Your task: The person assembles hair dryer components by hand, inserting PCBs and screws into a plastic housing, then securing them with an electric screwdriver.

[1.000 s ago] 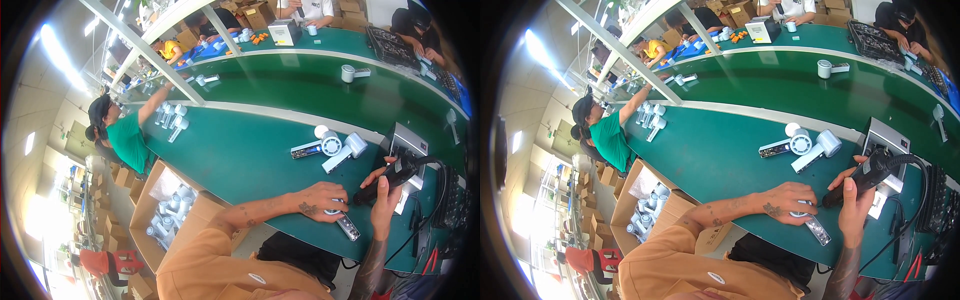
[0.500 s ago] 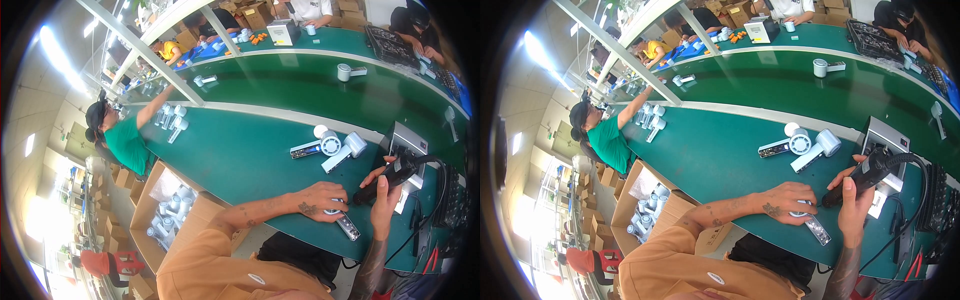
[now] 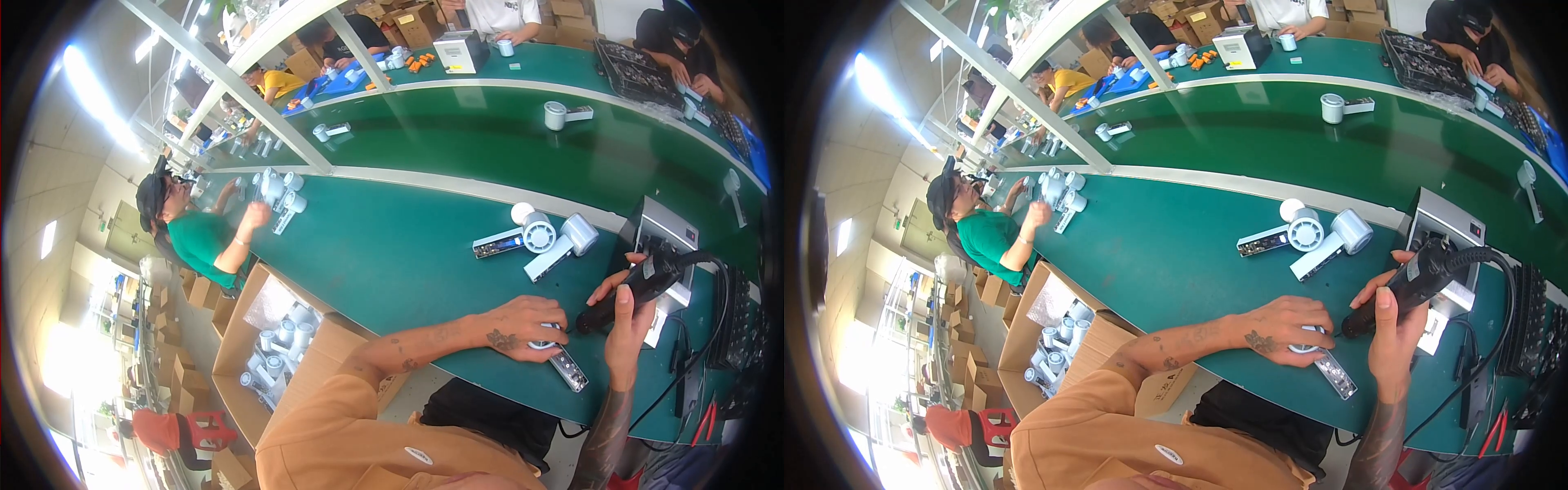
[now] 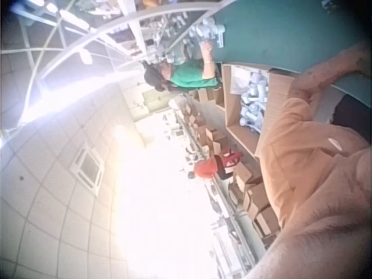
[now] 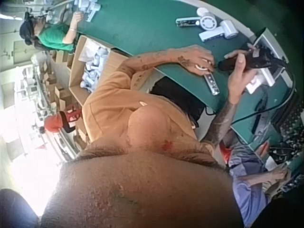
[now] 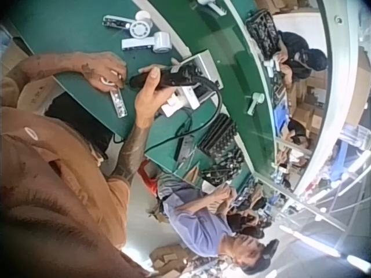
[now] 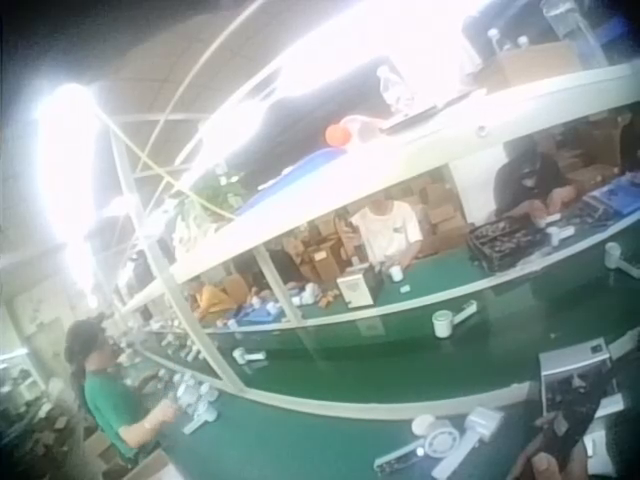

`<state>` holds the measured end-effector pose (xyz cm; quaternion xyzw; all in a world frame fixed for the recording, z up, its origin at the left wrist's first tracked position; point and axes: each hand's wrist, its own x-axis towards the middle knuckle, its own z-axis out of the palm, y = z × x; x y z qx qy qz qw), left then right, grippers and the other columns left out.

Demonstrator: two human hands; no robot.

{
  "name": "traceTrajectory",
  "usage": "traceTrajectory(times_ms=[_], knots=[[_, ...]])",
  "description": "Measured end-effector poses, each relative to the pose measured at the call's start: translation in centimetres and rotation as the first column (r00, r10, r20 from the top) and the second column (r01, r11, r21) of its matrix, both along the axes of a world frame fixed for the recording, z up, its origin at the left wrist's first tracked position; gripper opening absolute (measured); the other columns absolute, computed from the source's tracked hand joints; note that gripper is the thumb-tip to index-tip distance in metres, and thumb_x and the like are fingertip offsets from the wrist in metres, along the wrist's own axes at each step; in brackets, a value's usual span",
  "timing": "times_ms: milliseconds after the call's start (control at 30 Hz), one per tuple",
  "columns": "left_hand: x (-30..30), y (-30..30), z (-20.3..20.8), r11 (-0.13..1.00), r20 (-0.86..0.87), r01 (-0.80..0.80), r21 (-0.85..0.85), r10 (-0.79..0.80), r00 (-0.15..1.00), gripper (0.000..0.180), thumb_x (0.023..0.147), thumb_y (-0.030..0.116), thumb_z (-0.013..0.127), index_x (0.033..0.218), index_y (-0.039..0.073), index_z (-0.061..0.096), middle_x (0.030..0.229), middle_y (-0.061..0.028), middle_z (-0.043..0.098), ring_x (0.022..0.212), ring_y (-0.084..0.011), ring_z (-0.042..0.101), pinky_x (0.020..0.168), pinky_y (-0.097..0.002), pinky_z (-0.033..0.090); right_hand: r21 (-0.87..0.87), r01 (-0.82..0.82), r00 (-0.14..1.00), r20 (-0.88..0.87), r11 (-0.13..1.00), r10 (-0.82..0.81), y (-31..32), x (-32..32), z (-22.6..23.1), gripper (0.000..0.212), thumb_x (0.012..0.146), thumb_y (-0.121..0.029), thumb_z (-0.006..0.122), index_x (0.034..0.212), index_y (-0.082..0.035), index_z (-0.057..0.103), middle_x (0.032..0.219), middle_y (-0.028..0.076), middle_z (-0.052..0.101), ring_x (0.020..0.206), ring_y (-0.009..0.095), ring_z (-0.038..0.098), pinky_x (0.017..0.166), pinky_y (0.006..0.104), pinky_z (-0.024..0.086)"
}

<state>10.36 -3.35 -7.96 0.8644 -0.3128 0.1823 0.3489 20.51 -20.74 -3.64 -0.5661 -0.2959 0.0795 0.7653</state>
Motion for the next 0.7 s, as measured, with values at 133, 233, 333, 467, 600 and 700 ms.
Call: traceTrajectory(times_ms=[133, 233, 333, 467, 600, 700], knots=[[0.12, -0.12, 0.18, 1.0, 0.013, 0.005, -0.006, -0.005, 1.0, 0.016, 0.08, 0.013, 0.074, 0.094, 0.006, 0.069, 0.093, -0.0067, 0.06, 0.081, -0.0257, 0.061, 0.065, -0.0368, 0.05, -0.001, -0.001, 1.0, -0.014, 1.0, 0.001, -0.09, -0.07, 0.22, 0.053, 0.1, -0.035, 0.056, 0.134, 0.002, 0.039, 0.081, 0.006, 0.059, 0.074, 0.014, 0.059, 0.071, 0.0288, 0.047], [0.03, -0.16, 0.03, 1.0, 0.008, 0.001, -0.002, -0.001, 1.0, 0.017, 0.08, 0.013, 0.075, 0.094, 0.007, 0.069, 0.094, -0.0066, 0.06, 0.08, -0.0256, 0.06, 0.064, -0.0368, 0.049, 0.002, -0.012, 1.0, -0.009, 1.0, 0.012, -0.19, -0.01, 0.04, 0.053, 0.1, -0.034, 0.057, 0.135, 0.002, 0.039, 0.081, 0.006, 0.059, 0.074, 0.014, 0.059, 0.072, 0.0286, 0.047], [-0.11, -0.16, 0.11, 1.0, 0.002, -0.003, 0.003, 0.003, 1.0, 0.017, 0.08, 0.013, 0.075, 0.094, 0.007, 0.068, 0.094, -0.0064, 0.06, 0.08, -0.0253, 0.06, 0.064, -0.0369, 0.049, 0.006, -0.015, 1.0, -0.016, 1.0, 0.015, -0.18, -0.05, -0.1, 0.053, 0.1, -0.033, 0.057, 0.135, 0.003, 0.039, 0.082, 0.006, 0.059, 0.075, 0.014, 0.059, 0.072, 0.0284, 0.047], [-0.01, -0.17, 0.03, 1.0, -0.002, 0.014, -0.005, -0.014, 1.0, 0.018, 0.08, 0.013, 0.075, 0.094, 0.007, 0.068, 0.095, -0.0062, 0.06, 0.081, -0.0253, 0.06, 0.065, -0.0369, 0.049, 0.018, 0.0, 1.0, -0.031, 1.0, 0.001, -0.14, -0.11, -0.01, 0.052, 0.1, -0.032, 0.057, 0.135, 0.003, 0.039, 0.082, 0.006, 0.059, 0.075, 0.014, 0.059, 0.072, 0.0287, 0.047], [-0.01, -0.05, 0.2, 1.0, -0.031, 0.006, 0.025, -0.006, 0.999, 0.019, 0.079, 0.014, 0.075, 0.096, 0.007, 0.068, 0.095, -0.0059, 0.06, 0.081, -0.0255, 0.06, 0.066, -0.0368, 0.05, 0.037, -0.032, 0.999, -0.017, 0.999, 0.032, -0.16, 0.07, -0.21, 0.049, 0.1, -0.028, 0.058, 0.135, 0.002, 0.04, 0.083, 0.006, 0.059, 0.076, 0.013, 0.06, 0.072, 0.0281, 0.047], [0.15, -0.15, 0.13, 0.999, -0.018, 0.012, 0.031, -0.012, 1.0, 0.02, 0.079, 0.014, 0.076, 0.096, 0.007, 0.068, 0.095, -0.006, 0.06, 0.081, -0.0254, 0.06, 0.066, -0.0364, 0.049, 0.067, -0.039, 0.998, -0.043, 0.997, 0.042, -0.18, 0.11, -0.5, 0.046, 0.1, -0.023, 0.058, 0.136, 0.001, 0.041, 0.084, 0.005, 0.058, 0.076, 0.012, 0.06, 0.071, 0.0272, 0.047]])
